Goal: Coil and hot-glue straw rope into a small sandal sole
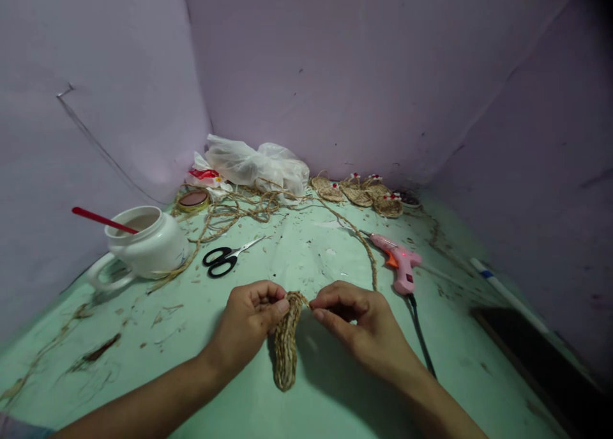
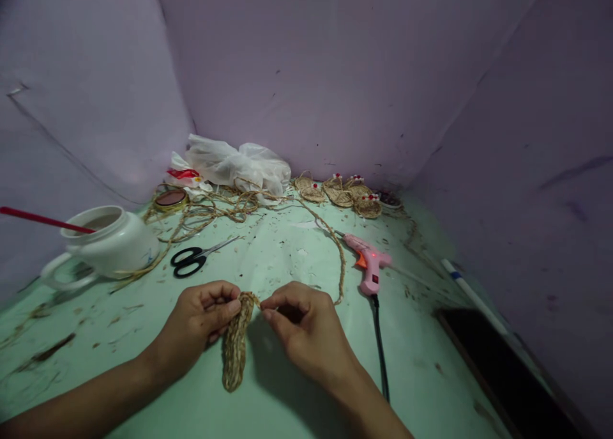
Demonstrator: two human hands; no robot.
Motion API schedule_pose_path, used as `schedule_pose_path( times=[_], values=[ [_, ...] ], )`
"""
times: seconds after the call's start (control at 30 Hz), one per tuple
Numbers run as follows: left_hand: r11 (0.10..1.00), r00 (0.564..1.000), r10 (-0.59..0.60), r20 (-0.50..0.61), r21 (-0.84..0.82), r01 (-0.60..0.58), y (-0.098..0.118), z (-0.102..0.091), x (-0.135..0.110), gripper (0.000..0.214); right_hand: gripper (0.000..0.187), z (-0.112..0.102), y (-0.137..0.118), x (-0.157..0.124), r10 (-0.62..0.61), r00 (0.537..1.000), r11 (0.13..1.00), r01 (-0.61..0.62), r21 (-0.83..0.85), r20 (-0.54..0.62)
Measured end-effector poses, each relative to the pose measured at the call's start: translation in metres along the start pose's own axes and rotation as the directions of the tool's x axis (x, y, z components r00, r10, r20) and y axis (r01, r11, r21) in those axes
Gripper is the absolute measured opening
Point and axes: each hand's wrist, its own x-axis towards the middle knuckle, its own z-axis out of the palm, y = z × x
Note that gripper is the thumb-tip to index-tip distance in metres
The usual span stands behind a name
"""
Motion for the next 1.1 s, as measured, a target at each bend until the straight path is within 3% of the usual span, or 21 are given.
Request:
schedule_pose_path(
  times=[0.13, 0.3, 0.6, 0.7, 0.9, 1.1],
  values=[
    [1.0, 1.0, 0.006, -0.015, -0.025, -0.007, -0.002, -0.001, 0.002, 0.025, 0.013, 0.001, 0.0, -0.002, 0.063, 0.998, 0.998, -0.063, -0.006, 0.015],
    [0.997, 1.0, 0.002, -0.018, -0.071, -0.003, -0.006, -0.001, 0.004, 0.028, 0.014, 0.003, -0.001, -0.005, 0.001, 1.0, 0.998, -0.003, -0.057, -0.026],
    [0.992, 0.998, 0.003, -0.065, -0.122, -0.011, -0.007, -0.002, 0.004, 0.032, 0.016, 0.012, 0.001, -0.009, 0.07, 0.997, 0.997, -0.071, -0.038, -0.037],
    [0.99, 0.996, 0.008, -0.088, -0.137, -0.02, -0.005, -0.001, 0.006, 0.034, 0.017, 0.013, 0.002, -0.01, 0.017, 1.0, 0.999, -0.018, -0.042, -0.007],
    [0.987, 0.992, 0.01, -0.125, -0.16, -0.031, -0.003, 0.001, 0.007, 0.036, 0.021, 0.015, 0.005, -0.01, -0.206, 0.977, 0.973, 0.21, -0.093, 0.055],
    [0.984, 0.987, 0.021, -0.16, -0.172, -0.048, -0.002, 0.002, 0.007, 0.033, 0.021, 0.017, 0.005, -0.011, -0.233, 0.967, 0.961, 0.245, -0.131, 0.103]
  ],
)
